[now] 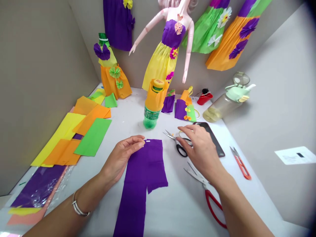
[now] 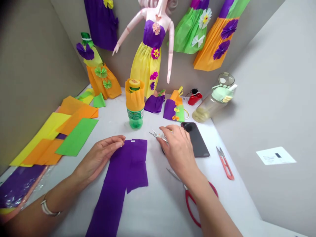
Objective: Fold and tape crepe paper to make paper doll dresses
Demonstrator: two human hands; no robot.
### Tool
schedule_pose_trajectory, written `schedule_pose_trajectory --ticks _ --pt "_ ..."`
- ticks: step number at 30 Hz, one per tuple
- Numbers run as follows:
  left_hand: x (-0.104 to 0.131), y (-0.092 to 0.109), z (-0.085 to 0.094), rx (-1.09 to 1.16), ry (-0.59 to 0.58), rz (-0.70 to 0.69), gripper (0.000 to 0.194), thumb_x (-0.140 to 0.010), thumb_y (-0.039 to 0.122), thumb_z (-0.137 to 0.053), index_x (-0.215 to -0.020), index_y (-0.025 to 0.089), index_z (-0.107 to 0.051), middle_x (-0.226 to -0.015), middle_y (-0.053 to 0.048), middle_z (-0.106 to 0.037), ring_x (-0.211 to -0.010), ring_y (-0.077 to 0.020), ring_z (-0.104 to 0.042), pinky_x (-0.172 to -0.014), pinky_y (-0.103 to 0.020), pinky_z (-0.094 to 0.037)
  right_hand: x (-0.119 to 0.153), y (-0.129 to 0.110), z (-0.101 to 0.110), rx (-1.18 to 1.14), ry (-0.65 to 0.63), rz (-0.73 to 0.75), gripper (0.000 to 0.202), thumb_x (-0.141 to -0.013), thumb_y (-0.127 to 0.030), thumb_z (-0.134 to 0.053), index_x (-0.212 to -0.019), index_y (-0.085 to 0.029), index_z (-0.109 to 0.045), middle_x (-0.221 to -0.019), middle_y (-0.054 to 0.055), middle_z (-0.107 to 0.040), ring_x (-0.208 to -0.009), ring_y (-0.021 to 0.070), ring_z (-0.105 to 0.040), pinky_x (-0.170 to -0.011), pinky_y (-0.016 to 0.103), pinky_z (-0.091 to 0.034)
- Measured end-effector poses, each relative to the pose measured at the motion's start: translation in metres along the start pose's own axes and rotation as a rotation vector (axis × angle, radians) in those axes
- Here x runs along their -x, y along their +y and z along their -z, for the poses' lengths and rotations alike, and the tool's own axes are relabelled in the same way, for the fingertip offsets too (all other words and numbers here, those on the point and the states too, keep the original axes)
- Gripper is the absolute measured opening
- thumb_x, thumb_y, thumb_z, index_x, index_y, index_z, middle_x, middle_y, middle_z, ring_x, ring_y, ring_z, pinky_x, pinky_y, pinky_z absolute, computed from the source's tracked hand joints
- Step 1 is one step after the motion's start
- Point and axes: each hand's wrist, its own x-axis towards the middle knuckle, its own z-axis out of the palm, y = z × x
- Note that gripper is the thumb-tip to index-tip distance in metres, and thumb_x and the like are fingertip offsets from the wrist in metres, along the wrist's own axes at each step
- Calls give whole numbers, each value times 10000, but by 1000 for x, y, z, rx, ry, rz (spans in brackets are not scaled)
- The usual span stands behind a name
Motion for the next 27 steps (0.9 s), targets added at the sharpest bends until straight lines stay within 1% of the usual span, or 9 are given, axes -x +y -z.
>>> schedule_pose_trajectory --ticks 2,4,6,10,14,19,23,25,27 --pt "0 -4 -4 21 11 13 127 -745 310 -791 -789 205 -734 -1142 -24 -654 -1078 -187 -555 -1030 -322 -347 2 -11 -8 -150 -85 13 203 -916 -323 -603 -1067 -218 -689 -1072 101 -660 -1031 263 -596 -925 413 -449" --pt "1 -8 -8 39 7 17 135 -746 312 -791 -800 202 -735 -1149 -25 -646 -1069 -188 -561 -1019 -320 -358 4 -27 -18 -423 -218 -57 147 -891 -314 -650 -1005 -232 -692 -1012 57 -679 -968 211 -613 -884 345 -474" --pt "1 -12 -11 52 0 1 135 -759 313 -784 -813 199 -735 -1142 -25 -637 -1079 -193 -562 -1021 -320 -359 4 -42 -28 -650 -294 -154 129 -846 -319 -701 -930 -222 -693 -943 28 -687 -884 179 -617 -825 307 -481" --pt "2 -17 -12 74 -2 -42 117 -775 302 -773 -805 197 -731 -1112 -21 -618 -1085 -200 -560 -1022 -328 -364 4 -56 -46 -953 -369 -305 199 -787 -369 -746 -848 -186 -693 -792 -3 -663 -722 136 -573 -703 273 -451" --pt "2 -17 -12 117 2 -62 102 -774 294 -772 -793 202 -734 -1083 -13 -618 -1071 -195 -554 -1018 -330 -364 5 -61 -56 -1161 -368 -429 257 -755 -417 -769 -814 -176 -704 -752 -14 -643 -688 121 -538 -676 264 -421" --pt "3 -14 -13 145 19 -64 103 -754 288 -786 -779 201 -737 -1037 -7 -641 -1058 -178 -544 -1010 -301 -361 7 -66 -59 -1180 -329 -471 283 -744 -444 -775 -805 -176 -709 -754 -19 -638 -689 115 -521 -688 255 -421" --pt "4 -13 -13 154 13 -69 102 -768 289 -770 -791 200 -726 -1007 -1 -653 -1043 -167 -547 -1016 -295 -363 5 -68 -54 -1080 -328 -428 252 -810 -431 -704 -809 -180 -687 -752 -14 -630 -697 126 -528 -684 258 -426" --pt "4 -11 -11 142 8 -65 121 -788 290 -753 -873 210 -723 -1021 -2 -654 -1033 -164 -555 -1006 -299 -377 0 -66 -48 -970 -308 -377 217 -847 -396 -655 -798 -184 -666 -757 -12 -624 -700 130 -529 -681 260 -422" --pt "3 -9 -7 88 33 -84 207 -804 295 -731 -998 229 -701 -1059 -5 -649 -1038 -169 -557 -985 -301 -394 -5 -62 -41 -828 -297 -301 190 -872 -352 -615 -787 -187 -651 -774 -7 -619 -713 134 -527 -680 261 -412"
